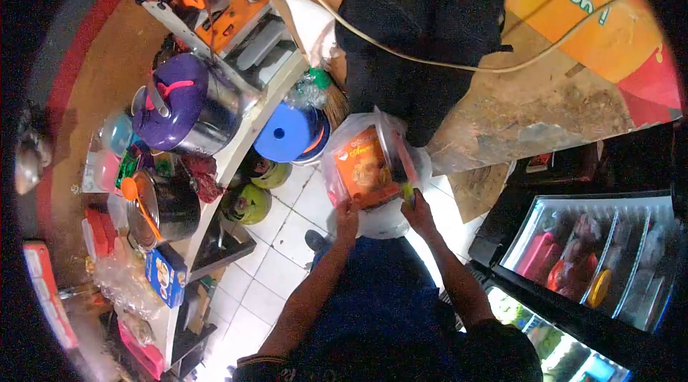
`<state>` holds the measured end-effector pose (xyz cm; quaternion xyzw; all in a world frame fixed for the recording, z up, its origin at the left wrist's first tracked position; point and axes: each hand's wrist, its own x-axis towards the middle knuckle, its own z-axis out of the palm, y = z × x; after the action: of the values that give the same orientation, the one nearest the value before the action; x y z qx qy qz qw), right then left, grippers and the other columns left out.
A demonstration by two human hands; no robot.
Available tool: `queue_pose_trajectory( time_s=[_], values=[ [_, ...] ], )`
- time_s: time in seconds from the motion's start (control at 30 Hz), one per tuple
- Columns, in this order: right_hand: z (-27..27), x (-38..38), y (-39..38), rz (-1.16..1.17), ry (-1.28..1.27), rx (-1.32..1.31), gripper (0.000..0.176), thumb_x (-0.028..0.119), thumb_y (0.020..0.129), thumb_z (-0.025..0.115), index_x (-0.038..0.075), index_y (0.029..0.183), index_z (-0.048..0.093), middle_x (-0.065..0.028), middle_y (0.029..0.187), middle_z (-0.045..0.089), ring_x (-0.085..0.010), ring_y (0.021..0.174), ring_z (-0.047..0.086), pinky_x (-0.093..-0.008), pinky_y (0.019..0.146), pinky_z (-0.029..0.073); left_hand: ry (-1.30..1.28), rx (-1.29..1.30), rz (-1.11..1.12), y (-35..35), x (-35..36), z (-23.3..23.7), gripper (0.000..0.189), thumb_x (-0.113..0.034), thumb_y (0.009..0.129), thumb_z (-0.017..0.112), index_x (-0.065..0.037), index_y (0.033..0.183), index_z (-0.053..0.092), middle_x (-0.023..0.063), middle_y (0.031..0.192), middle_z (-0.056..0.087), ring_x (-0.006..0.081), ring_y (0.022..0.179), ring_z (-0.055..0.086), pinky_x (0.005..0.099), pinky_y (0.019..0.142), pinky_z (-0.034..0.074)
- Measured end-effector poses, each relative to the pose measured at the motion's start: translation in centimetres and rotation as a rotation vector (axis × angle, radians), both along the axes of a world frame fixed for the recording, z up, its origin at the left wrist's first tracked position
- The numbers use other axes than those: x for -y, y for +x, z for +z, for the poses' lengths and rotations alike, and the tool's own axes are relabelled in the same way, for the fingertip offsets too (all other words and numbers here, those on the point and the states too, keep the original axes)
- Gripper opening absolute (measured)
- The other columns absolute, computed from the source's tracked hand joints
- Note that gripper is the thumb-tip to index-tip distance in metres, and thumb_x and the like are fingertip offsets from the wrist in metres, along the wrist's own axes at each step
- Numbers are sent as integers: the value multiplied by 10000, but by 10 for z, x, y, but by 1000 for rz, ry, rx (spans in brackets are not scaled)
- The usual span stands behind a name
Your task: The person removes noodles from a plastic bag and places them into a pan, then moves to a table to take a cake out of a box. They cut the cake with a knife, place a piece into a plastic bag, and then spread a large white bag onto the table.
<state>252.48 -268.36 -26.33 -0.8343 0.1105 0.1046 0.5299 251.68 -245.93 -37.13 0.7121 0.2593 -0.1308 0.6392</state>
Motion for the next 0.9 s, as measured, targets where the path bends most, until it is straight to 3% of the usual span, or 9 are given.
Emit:
queue_pose_trajectory(
  time_s=[0.03, 0.1, 0.2, 0.33, 0.4, 0.6, 0.7, 0.83, 0.9],
  values=[
    [23, 1, 6, 24, -85, -1, 338, 108, 810, 567, 26, 1112, 443, -189, 869, 604, -266, 769, 609, -361, 645, 477, 11, -2, -1, -2, -1, 8, 368, -250, 926, 559, -36, 1221, 512, 155, 1095, 572, 221, 1018, 556, 336, 800, 486],
    [2, 12, 7, 29, -104, 72, 359, 154, 785, 561, 16, 1093, 439, -244, 833, 582, -350, 750, 608, -400, 641, 468, -277, -160, -36, -1, -4, 45, 372, -442, 912, 532, -190, 1185, 508, -12, 1008, 520, 155, 936, 494, 384, 783, 416],
    [17, 21, 11, 9, -22, -102, 422, 108, 742, 625, 33, 1121, 454, -219, 912, 589, -376, 844, 606, -424, 709, 492, -295, -343, 29, 16, 1, 71, 428, -549, 882, 507, -232, 1169, 524, -17, 1005, 520, 167, 952, 492, 443, 836, 385],
    [-4, 27, 12, 28, -98, -2, 401, 129, 757, 548, 19, 1131, 456, -223, 905, 573, -347, 864, 592, -405, 736, 467, -327, -382, 15, 24, 4, 75, 483, -599, 849, 520, -246, 1179, 520, -13, 1018, 520, 187, 982, 486, 437, 886, 357],
    [-14, 27, 10, -3, -97, 168, 494, 107, 748, 554, -5, 1215, 437, -235, 1067, 537, -366, 1008, 540, -411, 862, 443, -249, -55, -148, 20, 0, 55, 543, -511, 899, 496, -100, 1254, 515, 41, 954, 503, 151, 760, 451, 272, 650, 405],
    [-20, 30, 14, 31, -150, 209, 588, 48, 723, 573, -39, 1276, 393, -244, 1231, 459, -390, 1151, 462, -424, 981, 395, -364, -364, 92, 27, 7, 82, 563, -565, 842, 559, -143, 1213, 538, 38, 957, 500, 145, 818, 480, 287, 718, 419],
    [-24, 30, 16, 38, -197, 271, 591, 39, 725, 573, -39, 1282, 390, -242, 1242, 454, -392, 1180, 443, -415, 997, 386, -385, -294, 180, 25, 17, 89, 514, -591, 824, 567, -153, 1093, 574, 17, 879, 493, 137, 802, 475, 284, 687, 402],
    [-22, 34, 24, 16, -185, 328, 598, 30, 740, 575, -32, 1300, 376, -246, 1279, 441, -391, 1211, 428, -406, 1017, 374, -418, -315, 144, 27, 12, 76, 452, -583, 818, 598, -243, 1114, 559, -15, 884, 480, 136, 761, 465, 290, 631, 393],
    [-15, 36, 29, 16, -131, 284, 595, 30, 746, 575, -27, 1303, 374, -249, 1282, 448, -389, 1209, 437, -408, 1012, 378, -522, -274, -57, 29, 6, 69, 418, -558, 859, 558, -290, 1180, 559, -37, 827, 460, 106, 680, 438, 251, 563, 342]
  ],
)
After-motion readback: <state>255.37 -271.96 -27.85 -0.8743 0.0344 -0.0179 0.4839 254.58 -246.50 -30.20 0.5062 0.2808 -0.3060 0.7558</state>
